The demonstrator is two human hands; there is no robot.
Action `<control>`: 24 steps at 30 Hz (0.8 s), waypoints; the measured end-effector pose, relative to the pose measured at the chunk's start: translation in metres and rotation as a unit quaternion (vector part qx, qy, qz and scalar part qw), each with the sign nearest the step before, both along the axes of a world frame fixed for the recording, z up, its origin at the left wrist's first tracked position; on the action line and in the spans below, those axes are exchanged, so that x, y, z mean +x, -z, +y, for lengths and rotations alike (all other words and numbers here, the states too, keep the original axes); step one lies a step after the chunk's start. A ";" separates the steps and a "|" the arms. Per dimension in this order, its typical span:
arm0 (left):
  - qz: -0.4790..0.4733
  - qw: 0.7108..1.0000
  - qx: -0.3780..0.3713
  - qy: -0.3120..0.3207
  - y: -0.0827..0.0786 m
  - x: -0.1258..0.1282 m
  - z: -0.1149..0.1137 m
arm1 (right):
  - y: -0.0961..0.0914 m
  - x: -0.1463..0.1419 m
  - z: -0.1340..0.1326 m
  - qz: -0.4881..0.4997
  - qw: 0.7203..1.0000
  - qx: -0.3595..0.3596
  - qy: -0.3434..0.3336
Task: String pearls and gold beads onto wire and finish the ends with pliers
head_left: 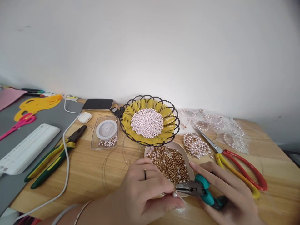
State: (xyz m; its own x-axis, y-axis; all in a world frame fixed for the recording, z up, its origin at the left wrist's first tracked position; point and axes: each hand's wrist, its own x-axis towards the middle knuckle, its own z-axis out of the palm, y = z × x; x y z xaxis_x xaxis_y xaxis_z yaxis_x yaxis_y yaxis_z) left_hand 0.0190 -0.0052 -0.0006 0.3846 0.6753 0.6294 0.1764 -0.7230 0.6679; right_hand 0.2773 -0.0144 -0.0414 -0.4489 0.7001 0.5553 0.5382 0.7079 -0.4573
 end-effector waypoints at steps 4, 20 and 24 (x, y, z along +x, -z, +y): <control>0.020 1.000 0.005 0.005 0.001 0.000 0.000 | -0.001 -0.001 0.000 0.005 1.000 -0.013 -0.003; -0.004 0.999 -0.038 0.021 0.002 -0.001 0.002 | 0.000 -0.001 -0.002 0.021 0.998 -0.057 -0.016; -0.019 0.996 -0.080 0.033 0.002 0.000 0.000 | 0.001 -0.001 -0.002 0.027 0.998 -0.050 -0.003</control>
State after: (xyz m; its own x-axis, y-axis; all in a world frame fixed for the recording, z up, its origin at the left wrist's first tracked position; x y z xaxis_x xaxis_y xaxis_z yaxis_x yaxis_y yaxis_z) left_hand 0.0189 -0.0051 -0.0031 0.4094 0.7419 0.5311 0.1048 -0.6165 0.7804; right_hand 0.2766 -0.0159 -0.0420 -0.4250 0.7503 0.5064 0.5062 0.6608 -0.5542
